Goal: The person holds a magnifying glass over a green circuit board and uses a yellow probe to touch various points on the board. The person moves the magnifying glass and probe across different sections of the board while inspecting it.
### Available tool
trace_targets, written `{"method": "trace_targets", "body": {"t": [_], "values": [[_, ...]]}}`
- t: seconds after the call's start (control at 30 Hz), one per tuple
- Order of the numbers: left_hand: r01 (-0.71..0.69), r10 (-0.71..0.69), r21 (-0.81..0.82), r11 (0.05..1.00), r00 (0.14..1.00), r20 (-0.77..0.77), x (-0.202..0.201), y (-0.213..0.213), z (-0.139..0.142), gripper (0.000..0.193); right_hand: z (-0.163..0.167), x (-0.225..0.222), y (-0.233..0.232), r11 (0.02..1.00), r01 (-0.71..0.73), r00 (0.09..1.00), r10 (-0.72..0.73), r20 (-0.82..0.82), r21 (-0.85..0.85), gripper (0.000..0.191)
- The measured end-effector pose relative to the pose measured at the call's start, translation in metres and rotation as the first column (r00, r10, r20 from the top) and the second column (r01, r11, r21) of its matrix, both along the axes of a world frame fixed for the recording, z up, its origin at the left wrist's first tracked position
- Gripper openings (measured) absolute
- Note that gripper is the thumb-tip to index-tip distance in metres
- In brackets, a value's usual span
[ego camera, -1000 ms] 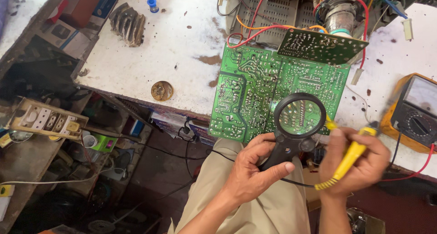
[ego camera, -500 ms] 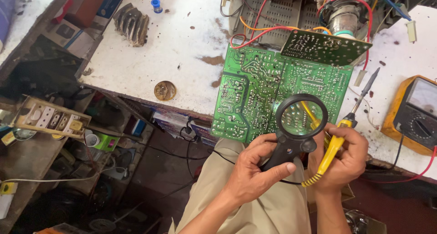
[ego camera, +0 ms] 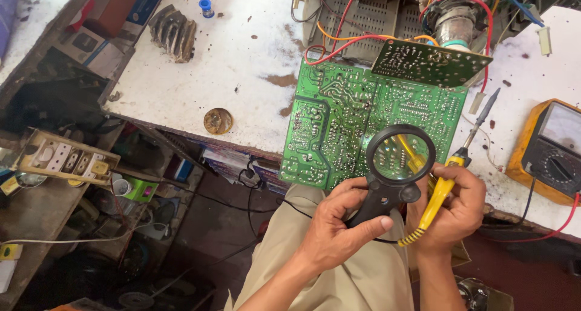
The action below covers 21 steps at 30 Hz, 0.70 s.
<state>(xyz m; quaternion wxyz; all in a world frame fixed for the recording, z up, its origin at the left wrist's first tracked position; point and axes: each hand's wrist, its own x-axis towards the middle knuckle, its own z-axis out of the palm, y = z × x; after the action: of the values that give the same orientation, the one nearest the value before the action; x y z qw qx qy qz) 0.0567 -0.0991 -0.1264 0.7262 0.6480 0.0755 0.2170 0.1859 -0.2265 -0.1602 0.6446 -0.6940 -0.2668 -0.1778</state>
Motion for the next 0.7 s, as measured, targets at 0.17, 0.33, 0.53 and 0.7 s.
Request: {"method": "trace_targets", "body": {"t": [0.17,0.33,0.53,0.7], "values": [[0.001,-0.001,-0.009,1.0,1.0,0.003,0.0,-0.001,0.0,0.03,0.0,0.004,-0.004,0.998,0.06,0.995,-0.06,0.08,0.005,0.027],[0.012,-0.012,0.0,1.0,1.0,-0.01,0.0,0.001,-0.001,0.028,-0.009,0.018,-0.027,0.974,0.209,0.964,-0.219,0.149,0.083,0.024],[0.013,-0.013,-0.017,1.0,1.0,-0.01,0.001,-0.001,-0.006,0.027,-0.021,0.034,-0.065,0.84,0.478,0.842,-0.353,0.408,-0.258,0.018],[0.007,-0.007,-0.026,1.0,1.0,0.004,0.002,-0.002,-0.006,0.027,-0.025,0.042,-0.076,0.728,0.594,0.736,-0.319,0.598,-0.342,0.026]]}}
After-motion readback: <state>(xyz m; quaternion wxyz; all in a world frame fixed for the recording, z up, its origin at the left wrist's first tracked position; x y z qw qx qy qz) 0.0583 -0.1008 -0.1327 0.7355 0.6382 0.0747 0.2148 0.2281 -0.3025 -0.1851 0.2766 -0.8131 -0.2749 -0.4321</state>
